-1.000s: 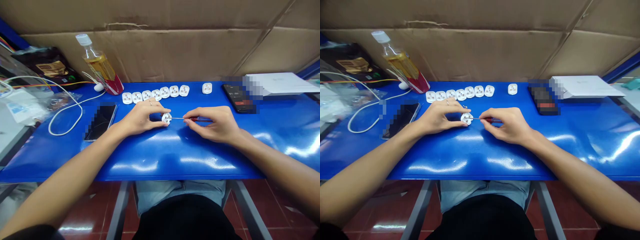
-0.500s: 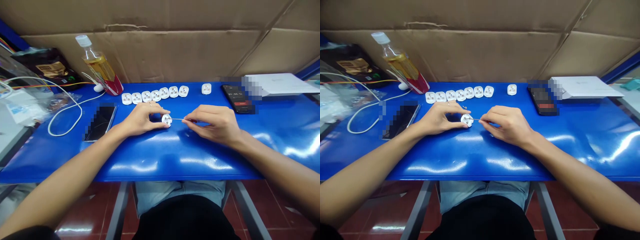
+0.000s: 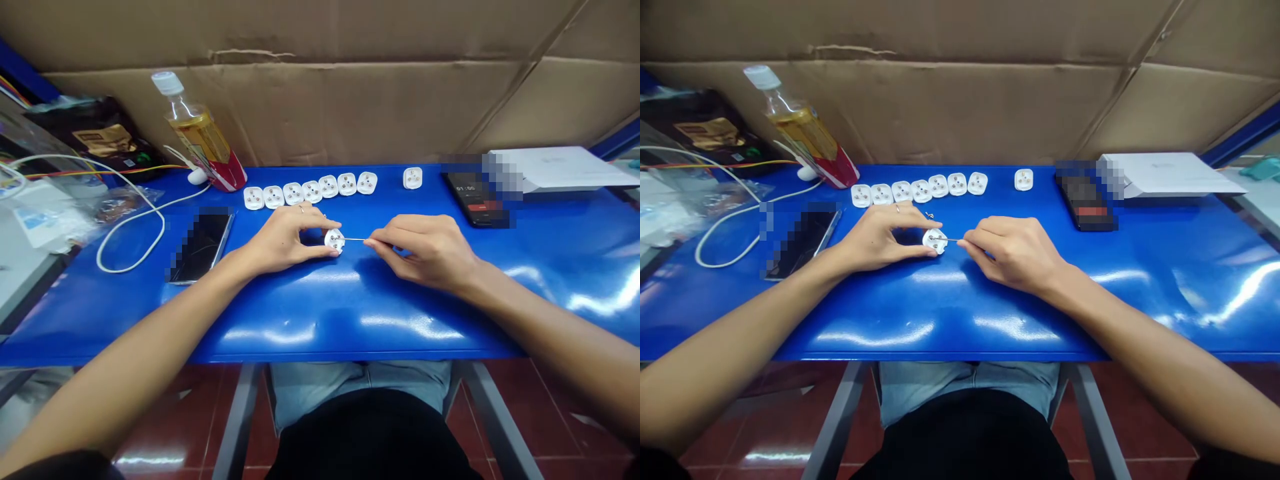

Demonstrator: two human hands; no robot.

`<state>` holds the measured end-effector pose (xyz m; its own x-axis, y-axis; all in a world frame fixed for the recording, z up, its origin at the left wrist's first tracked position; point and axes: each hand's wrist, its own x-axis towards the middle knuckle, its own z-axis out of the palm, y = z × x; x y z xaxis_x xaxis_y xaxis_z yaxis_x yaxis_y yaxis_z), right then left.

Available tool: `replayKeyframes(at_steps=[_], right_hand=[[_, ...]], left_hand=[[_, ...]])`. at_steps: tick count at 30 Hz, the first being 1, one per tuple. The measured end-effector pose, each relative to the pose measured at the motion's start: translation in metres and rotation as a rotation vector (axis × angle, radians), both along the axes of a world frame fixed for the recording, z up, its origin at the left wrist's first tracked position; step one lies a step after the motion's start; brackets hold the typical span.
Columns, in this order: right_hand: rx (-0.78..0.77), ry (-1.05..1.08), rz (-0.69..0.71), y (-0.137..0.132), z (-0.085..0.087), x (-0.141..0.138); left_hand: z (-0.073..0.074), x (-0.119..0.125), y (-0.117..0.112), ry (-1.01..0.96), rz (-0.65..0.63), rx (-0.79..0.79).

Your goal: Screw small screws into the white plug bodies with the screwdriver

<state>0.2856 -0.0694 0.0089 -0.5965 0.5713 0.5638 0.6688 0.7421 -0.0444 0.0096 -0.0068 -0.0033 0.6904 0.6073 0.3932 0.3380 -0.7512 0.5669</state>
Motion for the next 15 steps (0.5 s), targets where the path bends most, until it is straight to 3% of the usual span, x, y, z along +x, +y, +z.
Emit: replayKeyframes(at_steps=[15], right_hand=[[0.0,-0.01,0.059,-0.0006,-0.003,0.0021]], left_hand=[[0.002,-0.0051,0.0051,0.041,-0.115,0.177]])
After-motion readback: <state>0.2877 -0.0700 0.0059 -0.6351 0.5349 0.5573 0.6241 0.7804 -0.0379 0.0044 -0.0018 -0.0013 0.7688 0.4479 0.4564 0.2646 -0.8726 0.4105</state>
